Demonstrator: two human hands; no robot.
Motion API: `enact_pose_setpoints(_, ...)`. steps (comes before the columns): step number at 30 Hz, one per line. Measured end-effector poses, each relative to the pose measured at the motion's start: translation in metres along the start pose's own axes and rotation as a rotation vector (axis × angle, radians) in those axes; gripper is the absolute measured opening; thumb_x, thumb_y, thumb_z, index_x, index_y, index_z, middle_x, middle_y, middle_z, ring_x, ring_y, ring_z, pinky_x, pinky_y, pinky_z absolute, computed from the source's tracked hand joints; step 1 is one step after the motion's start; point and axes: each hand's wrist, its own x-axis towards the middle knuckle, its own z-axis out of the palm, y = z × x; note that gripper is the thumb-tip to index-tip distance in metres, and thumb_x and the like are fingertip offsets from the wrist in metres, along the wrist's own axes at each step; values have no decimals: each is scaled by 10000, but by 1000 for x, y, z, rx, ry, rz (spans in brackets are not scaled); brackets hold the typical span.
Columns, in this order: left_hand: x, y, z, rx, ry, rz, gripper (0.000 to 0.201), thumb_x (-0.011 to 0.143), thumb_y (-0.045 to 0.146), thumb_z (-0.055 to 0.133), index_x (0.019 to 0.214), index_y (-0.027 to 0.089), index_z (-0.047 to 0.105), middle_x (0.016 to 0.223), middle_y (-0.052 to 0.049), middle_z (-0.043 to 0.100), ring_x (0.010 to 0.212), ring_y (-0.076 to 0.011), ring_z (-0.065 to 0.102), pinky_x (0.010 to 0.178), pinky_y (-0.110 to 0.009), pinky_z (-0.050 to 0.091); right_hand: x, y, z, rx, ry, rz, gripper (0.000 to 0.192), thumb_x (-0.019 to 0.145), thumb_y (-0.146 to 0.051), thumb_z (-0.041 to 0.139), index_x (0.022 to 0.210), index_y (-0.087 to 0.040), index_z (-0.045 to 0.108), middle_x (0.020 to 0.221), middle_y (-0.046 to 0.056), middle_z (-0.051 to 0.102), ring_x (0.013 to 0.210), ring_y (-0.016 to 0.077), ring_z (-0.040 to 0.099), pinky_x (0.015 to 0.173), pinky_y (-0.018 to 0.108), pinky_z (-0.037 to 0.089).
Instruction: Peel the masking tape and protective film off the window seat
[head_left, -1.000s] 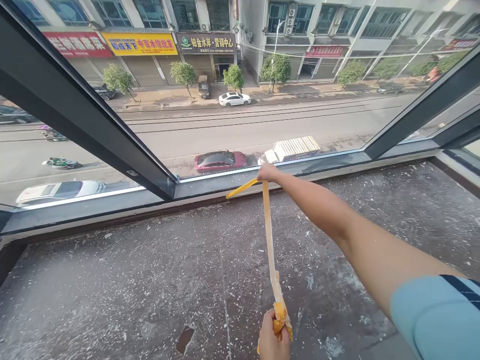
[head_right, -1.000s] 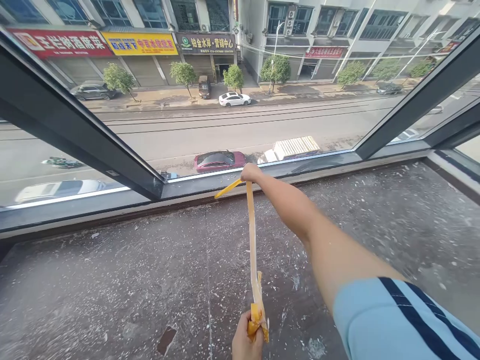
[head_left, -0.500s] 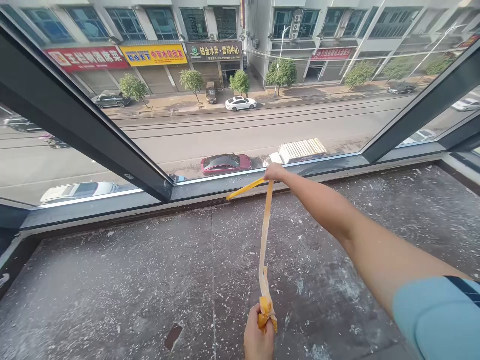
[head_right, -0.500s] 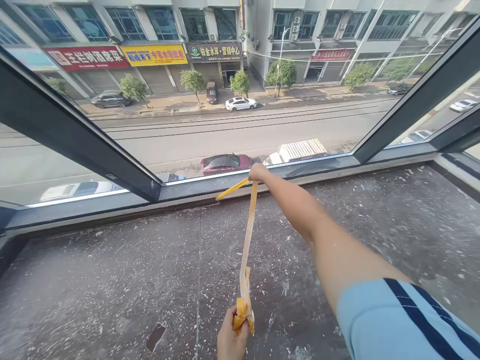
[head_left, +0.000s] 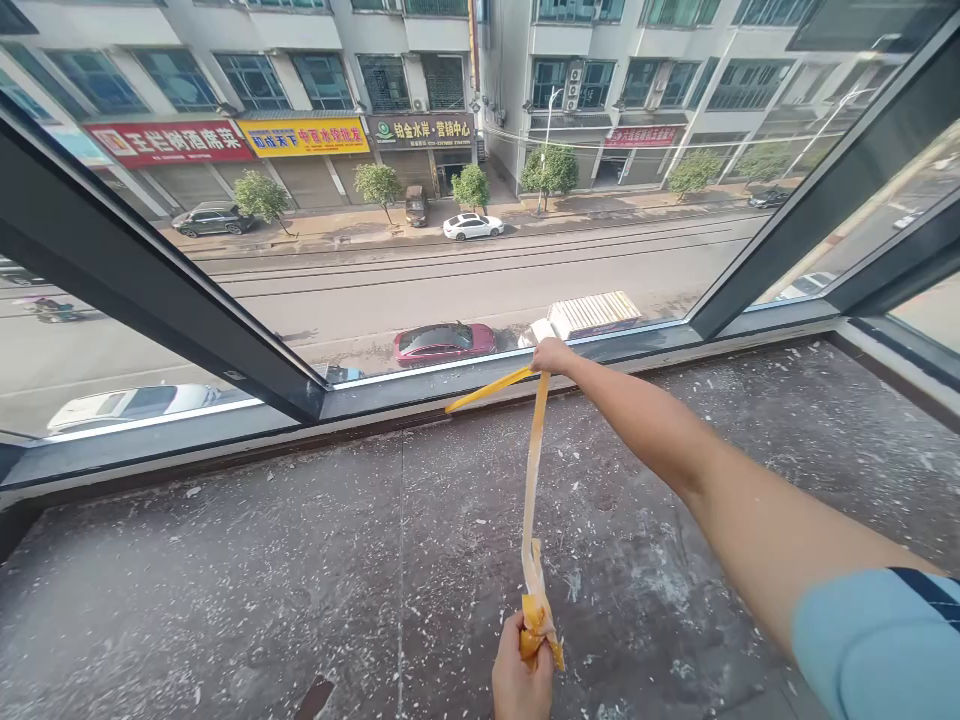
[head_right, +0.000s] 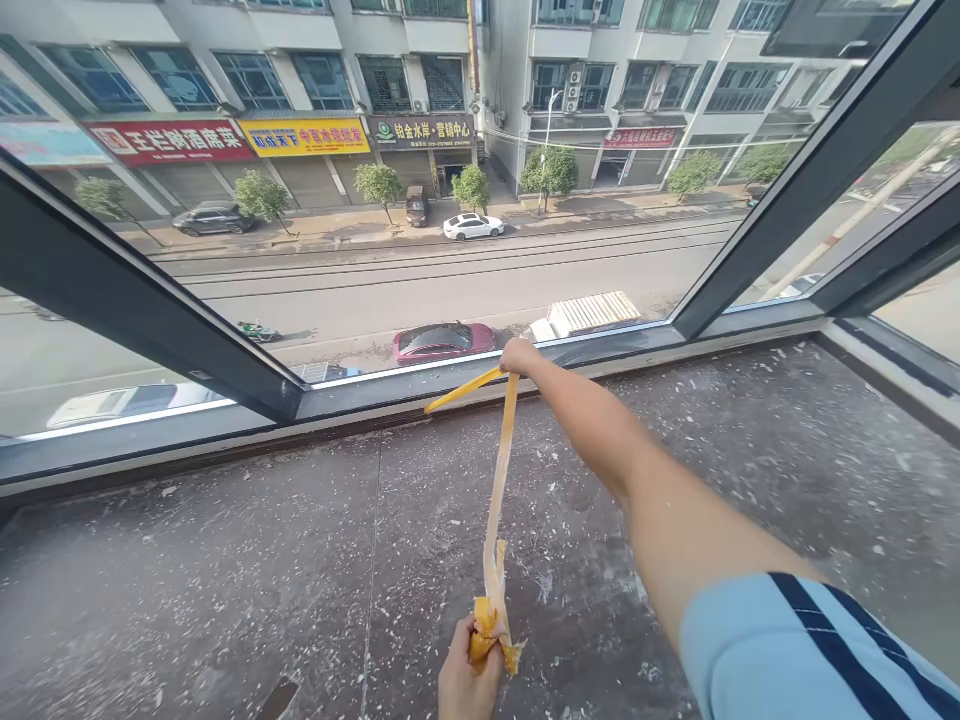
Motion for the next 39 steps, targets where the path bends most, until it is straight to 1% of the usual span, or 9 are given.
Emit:
enact_pose_setpoints(4, 8, 15, -10, 6, -7, -35, 312, 657, 362, 503, 918, 195, 536, 817, -42, 649, 718, -168, 603, 679, -252, 458, -5, 14, -7, -52, 31, -7, 178, 649, -278, 625, 747, -147, 695, 800, 60, 655, 763, 178, 588, 565, 212, 411)
enact_pose_setpoints(7, 26, 30, -13, 46, 8, -36, 383, 651, 392, 514, 975, 191, 536, 907, -59, 653, 798, -189, 611, 702, -261, 459, -3, 31, -12, 0, 31, -6, 174, 646, -279, 624, 730, -145, 695, 784, 54, 656, 736, 168, 586, 538, 207, 404)
enact_pose_setpoints(11, 68, 67, 3, 157, 124, 65, 368, 685, 396, 497, 1002, 210, 527, 903, -37, 646, 813, -193, 602, 707, -274, 446, 3, 65, -16, 51, 32, -26, 175, 640, -294, 630, 726, -156, 693, 747, 39, 652, 719, 161, 581, 533, 204, 398)
enact_pose_setpoints(14, 109, 107, 35, 288, 215, 184, 297, 714, 336, 485, 984, 218, 518, 864, -25, 639, 762, -178, 598, 664, -271, 440, 9, 94, -20, 39, 31, -89, 182, 640, -307, 626, 718, -156, 691, 727, 33, 649, 707, 156, 577, 528, 204, 388)
enact_pose_setpoints(17, 155, 149, 82, 470, 333, 373, 285, 730, 271, 490, 1004, 194, 506, 916, -50, 611, 833, -167, 578, 709, -263, 433, 14, 120, -25, 43, 42, -156, 198, 634, -317, 629, 721, -150, 688, 714, 36, 647, 687, 150, 572, 516, 204, 375)
enact_pose_setpoints(22, 220, 211, 164, 576, 435, 410, 462, 750, 286, 512, 1179, 157, 400, 1047, -109, 540, 951, -191, 529, 777, -284, 409, 13, 148, -35, 53, 50, -251, 185, 626, -301, 623, 721, -154, 684, 711, 40, 648, 685, 147, 570, 509, 199, 365)
enact_pose_setpoints(24, 235, 232, 187, 619, 474, 416, 394, 778, 306, 481, 1133, 139, 443, 1057, -129, 532, 966, -209, 518, 781, -301, 399, 10, 156, -38, 52, 52, -267, 177, 629, -288, 615, 730, -160, 684, 734, 43, 653, 695, 149, 572, 518, 199, 370)
enact_pose_setpoints(29, 243, 265, 218, 732, 493, 449, 259, 831, 336, 385, 918, 154, 547, 953, -115, 574, 883, -204, 526, 725, -300, 384, 2, 184, -50, 40, 90, -282, 165, 653, -260, 571, 735, -168, 682, 753, 47, 657, 708, 158, 570, 537, 209, 374)
enact_pose_setpoints(39, 217, 289, 277, 910, 434, 586, 264, 843, 278, 337, 845, 174, 580, 855, -73, 591, 807, -178, 529, 657, -271, 359, -20, 267, -68, 186, 89, -257, 162, 634, -287, 587, 677, -150, 661, 670, 33, 630, 648, 133, 548, 501, 195, 346)
